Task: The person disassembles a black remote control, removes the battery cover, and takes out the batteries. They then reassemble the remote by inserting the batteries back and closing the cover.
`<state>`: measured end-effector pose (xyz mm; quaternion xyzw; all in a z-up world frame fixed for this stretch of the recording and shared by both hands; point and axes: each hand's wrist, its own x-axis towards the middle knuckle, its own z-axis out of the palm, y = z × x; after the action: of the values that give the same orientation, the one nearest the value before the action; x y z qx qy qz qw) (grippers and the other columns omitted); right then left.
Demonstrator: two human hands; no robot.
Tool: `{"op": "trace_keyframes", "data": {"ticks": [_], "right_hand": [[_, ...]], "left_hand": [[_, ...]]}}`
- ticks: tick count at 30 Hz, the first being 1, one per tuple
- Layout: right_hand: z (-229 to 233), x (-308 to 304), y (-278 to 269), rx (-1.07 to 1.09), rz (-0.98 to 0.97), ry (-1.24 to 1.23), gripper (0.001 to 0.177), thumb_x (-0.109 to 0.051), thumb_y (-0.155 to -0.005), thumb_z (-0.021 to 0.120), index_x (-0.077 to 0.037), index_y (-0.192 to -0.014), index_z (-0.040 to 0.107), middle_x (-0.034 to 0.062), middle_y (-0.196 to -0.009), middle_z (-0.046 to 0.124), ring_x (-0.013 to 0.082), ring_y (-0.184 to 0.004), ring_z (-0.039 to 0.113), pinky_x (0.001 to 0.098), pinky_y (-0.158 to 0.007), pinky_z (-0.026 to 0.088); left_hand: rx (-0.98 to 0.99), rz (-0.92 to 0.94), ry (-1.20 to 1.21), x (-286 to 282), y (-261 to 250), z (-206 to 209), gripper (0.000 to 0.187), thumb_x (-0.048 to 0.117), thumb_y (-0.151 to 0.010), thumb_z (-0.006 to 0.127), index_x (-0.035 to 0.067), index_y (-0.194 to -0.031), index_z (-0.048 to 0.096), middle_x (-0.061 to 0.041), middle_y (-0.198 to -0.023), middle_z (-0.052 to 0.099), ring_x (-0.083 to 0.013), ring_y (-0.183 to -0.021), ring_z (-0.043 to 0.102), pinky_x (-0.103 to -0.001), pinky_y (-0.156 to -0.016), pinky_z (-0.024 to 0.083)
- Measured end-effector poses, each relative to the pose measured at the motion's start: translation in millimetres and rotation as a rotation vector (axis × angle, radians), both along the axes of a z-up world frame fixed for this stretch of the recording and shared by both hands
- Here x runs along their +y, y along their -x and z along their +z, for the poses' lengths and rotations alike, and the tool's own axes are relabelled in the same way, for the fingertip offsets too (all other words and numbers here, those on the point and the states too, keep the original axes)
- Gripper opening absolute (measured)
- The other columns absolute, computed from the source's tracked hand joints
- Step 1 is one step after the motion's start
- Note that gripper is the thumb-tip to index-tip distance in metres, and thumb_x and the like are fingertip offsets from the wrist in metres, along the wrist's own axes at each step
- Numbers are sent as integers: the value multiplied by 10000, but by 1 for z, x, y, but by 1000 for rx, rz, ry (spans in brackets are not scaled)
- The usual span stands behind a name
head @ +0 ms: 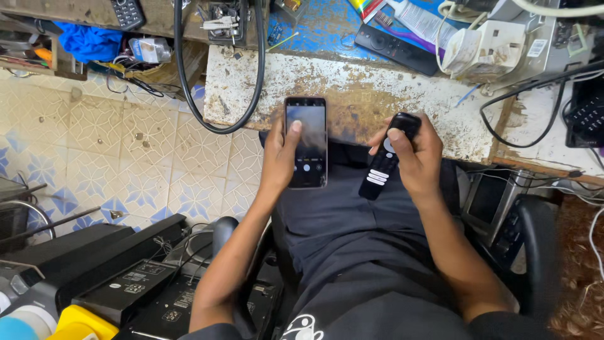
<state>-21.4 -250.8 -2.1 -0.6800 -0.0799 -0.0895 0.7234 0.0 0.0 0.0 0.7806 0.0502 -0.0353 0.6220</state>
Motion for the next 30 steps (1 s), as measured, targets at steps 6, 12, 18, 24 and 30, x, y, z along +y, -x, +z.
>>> {"op": "trace_keyframes", "data": {"ticks": [6,12,18,24,30], "right_hand": [[0,0,-10,12,7,5,209,-139,-1110,503,47,-1203,524,187,-673,635,257,-560,683,315,-575,533],[1,-2,-27,94,101,-40,488,-178,-1073,512,-9,-1499,346,189,-816,622,281,-702,687,405,-654,569],[8,11,-45,37,168,-82,529,-109,-1051,485,-30,-1545,310,193,-906,639,307,-822,717,432,-716,599],[55,30,-39,187,44,-50,580,-117,-1016,535,-102,-1543,293,108,-1026,604,190,-785,631,331,-796,552],[61,37,-25,228,107,-21,742,-322,-1040,587,-141,-1621,162,145,-1265,532,184,-1054,618,280,-699,573]], "left_hand": [[-50,-6,-180,-11,-38,8,729,545,-1058,538,30,-1551,389,-341,-1435,528,-555,-1376,444,-645,-1137,353],[-210,-35,-641,-12,-36,3,690,451,-1046,606,-71,-1472,459,-293,-1299,513,-515,-1255,553,-548,-981,511],[-405,-5,-1044,-17,-32,-22,744,499,-942,691,-97,-1361,543,-220,-1127,588,-416,-1070,589,-474,-840,497],[-436,-248,-354,-41,9,37,537,283,-1086,552,38,-1528,371,-214,-1426,508,-367,-1361,487,-462,-1175,386],[-33,-332,222,-69,35,30,781,430,-1037,510,156,-1659,123,-81,-1025,615,-132,-652,575,-289,-635,535]]}}
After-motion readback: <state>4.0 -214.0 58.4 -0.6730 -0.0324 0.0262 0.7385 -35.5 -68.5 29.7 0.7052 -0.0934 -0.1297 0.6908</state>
